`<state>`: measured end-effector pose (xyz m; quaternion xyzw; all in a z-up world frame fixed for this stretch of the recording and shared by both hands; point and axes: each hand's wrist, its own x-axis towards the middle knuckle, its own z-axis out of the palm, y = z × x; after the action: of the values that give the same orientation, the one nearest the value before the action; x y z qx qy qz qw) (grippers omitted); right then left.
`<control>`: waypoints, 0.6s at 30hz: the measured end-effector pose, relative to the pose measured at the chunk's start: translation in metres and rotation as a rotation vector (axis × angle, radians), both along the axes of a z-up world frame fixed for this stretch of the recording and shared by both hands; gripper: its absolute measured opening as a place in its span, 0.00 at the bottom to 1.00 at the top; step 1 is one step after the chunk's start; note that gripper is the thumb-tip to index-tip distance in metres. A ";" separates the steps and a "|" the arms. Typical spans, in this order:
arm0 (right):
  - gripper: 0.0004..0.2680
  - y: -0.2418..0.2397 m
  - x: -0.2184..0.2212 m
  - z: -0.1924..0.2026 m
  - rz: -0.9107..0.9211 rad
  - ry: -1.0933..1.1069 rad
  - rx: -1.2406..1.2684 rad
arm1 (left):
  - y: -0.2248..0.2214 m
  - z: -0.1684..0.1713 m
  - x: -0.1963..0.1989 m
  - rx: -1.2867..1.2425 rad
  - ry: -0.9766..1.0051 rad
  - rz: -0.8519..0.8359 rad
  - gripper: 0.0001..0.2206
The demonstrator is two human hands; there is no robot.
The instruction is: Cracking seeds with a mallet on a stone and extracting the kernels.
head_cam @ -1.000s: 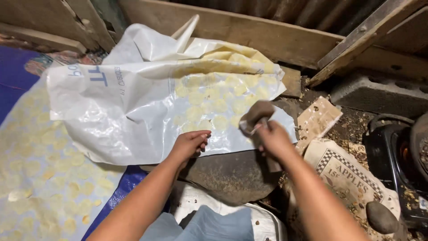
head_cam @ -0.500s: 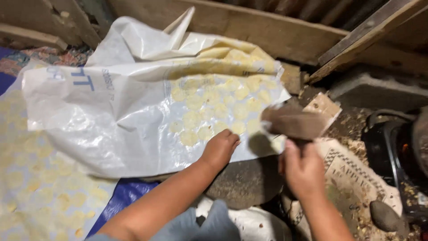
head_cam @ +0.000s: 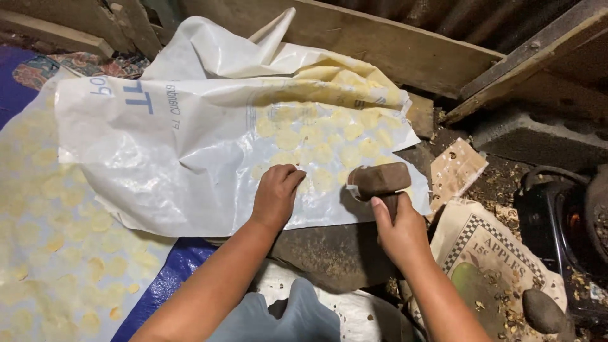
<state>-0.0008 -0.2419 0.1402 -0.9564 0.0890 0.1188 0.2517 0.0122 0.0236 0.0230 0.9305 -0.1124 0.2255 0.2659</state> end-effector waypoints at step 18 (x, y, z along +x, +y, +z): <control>0.07 -0.023 -0.024 0.055 0.150 -0.656 0.492 | -0.079 -0.003 0.005 -0.056 -0.164 -0.300 0.03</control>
<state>-0.0250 -0.2648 0.1953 -0.8587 -0.0968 -0.1565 0.4782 0.0172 -0.0556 0.0203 0.8740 -0.2650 0.2613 0.3124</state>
